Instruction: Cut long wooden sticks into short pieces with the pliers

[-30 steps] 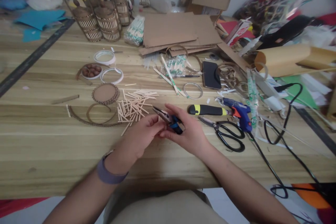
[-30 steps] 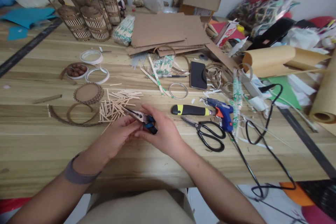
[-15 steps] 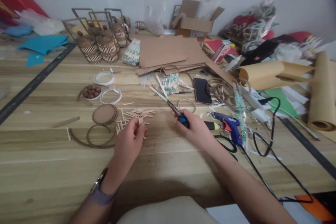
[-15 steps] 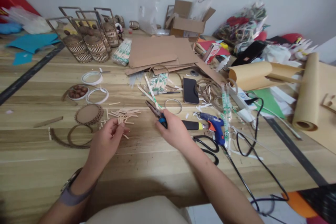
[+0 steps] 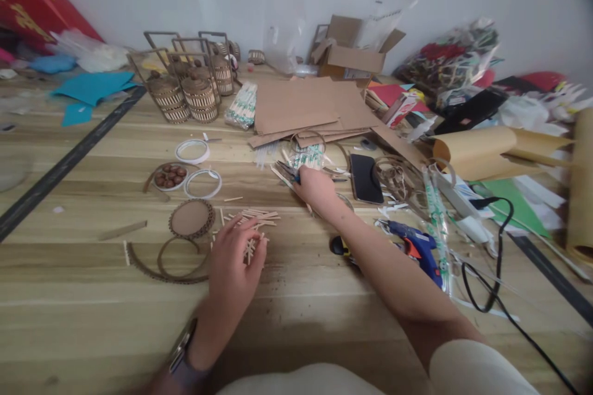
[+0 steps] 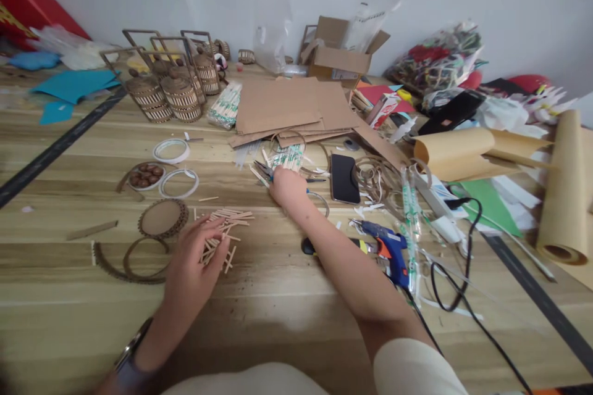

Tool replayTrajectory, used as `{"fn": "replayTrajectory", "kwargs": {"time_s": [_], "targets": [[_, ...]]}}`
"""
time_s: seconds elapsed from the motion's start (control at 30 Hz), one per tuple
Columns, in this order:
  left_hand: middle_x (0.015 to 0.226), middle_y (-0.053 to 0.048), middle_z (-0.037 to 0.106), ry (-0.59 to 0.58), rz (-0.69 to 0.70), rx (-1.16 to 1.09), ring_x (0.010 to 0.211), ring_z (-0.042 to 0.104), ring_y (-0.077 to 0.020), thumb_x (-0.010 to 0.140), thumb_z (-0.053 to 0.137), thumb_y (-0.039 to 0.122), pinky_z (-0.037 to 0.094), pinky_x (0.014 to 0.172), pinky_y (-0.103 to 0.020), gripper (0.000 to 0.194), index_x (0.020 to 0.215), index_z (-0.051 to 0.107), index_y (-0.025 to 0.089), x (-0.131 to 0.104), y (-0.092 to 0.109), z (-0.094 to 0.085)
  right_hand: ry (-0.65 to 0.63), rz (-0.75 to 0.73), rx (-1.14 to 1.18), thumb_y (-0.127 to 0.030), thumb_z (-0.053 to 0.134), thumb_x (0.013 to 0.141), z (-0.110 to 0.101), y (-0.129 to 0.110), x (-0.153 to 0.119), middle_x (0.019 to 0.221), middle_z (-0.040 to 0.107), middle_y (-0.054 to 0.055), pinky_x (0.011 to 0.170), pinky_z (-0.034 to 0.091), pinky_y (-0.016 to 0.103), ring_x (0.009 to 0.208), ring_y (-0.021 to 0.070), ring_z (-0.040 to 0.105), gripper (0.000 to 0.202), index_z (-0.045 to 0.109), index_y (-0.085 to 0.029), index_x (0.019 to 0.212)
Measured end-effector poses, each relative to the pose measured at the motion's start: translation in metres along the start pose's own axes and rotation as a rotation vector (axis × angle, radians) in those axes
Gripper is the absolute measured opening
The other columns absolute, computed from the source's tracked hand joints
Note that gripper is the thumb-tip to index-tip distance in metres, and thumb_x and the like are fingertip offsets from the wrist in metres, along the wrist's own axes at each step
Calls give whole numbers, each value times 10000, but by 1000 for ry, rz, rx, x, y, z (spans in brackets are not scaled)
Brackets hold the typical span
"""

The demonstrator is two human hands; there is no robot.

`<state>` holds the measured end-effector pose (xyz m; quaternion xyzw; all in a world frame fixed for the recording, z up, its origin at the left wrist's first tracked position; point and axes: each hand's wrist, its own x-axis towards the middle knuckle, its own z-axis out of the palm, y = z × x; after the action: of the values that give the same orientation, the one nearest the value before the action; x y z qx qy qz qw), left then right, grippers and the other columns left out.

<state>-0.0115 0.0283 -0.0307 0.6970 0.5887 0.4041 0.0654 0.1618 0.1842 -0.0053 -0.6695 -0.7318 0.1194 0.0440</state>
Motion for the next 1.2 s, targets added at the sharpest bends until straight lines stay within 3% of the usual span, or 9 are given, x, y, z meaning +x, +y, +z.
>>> {"fn": "replayTrajectory", "kwargs": {"time_s": [0.2, 0.27, 0.37, 0.53, 0.63, 0.77, 0.9, 1.1, 1.2], "targets": [[894, -54, 735, -38, -207, -290, 863, 701, -197, 983, 457, 245, 541, 792, -320, 130, 972, 583, 214, -11, 6, -4, -51, -18, 233, -303, 568, 865, -23, 6, -20, 783, 683, 50, 627, 442, 254, 722, 183, 626, 120, 600, -189, 845], [913, -65, 733, -133, -333, -400, 864, 702, -202, 991, 438, 294, 538, 790, -319, 159, 972, 575, 214, -12, 13, -6, -151, -36, 598, -365, 551, 862, -29, 6, -44, 617, 569, -25, 534, 403, 235, 573, 142, 540, 165, 577, -209, 814], [939, -79, 725, -315, -482, -573, 870, 693, -218, 981, 458, 402, 533, 787, -330, 221, 929, 567, 217, -10, 23, -9, -231, 5, 1110, -408, 633, 780, -24, -3, -87, 617, 514, -46, 519, 378, 234, 556, 122, 474, 206, 568, -213, 783], [680, -11, 668, -640, -713, -905, 491, 535, -146, 931, 460, 593, 435, 498, -259, 377, 948, 477, 217, -13, 30, -6, -56, 79, 1183, -372, 647, 779, 6, -21, -130, 644, 462, -57, 570, 376, 241, 598, 115, 424, 197, 538, -208, 773], [604, 26, 596, -759, -673, -867, 486, 464, -132, 932, 452, 555, 369, 499, -243, 378, 998, 521, 188, -15, 30, -7, 41, 66, 1106, -394, 642, 786, 12, -19, -134, 665, 495, -43, 591, 394, 250, 619, 126, 451, 208, 557, -205, 797], [588, 19, 563, -859, -505, -727, 570, 499, -145, 952, 400, 418, 371, 606, -266, 308, 820, 558, 190, -12, 35, -13, 226, 94, 997, -454, 618, 821, -1, -3, -123, 675, 537, -25, 571, 385, 257, 608, 137, 472, 268, 613, -192, 874], [564, 27, 542, -900, -439, -648, 582, 518, -159, 960, 367, 389, 380, 656, -279, 306, 746, 501, 215, -15, 39, -12, 437, 113, 922, -498, 593, 856, -15, 13, -111, 615, 498, -38, 561, 371, 258, 571, 129, 449, 320, 565, -200, 744], [539, 39, 477, -832, -421, -582, 546, 491, -162, 957, 348, 408, 346, 588, -273, 327, 685, 418, 239, -21, 40, -8, 404, 177, 973, -540, 551, 883, 12, 1, -127, 601, 514, -29, 530, 388, 251, 552, 129, 464, 378, 516, -210, 701], [528, 39, 479, -753, -463, -549, 532, 494, -161, 955, 359, 436, 337, 564, -271, 347, 669, 404, 243, -19, 41, -7, 223, 152, 1087, -540, 535, 897, 36, -17, -145, 622, 557, -20, 518, 415, 250, 542, 135, 504, 359, 501, -219, 739]]}}
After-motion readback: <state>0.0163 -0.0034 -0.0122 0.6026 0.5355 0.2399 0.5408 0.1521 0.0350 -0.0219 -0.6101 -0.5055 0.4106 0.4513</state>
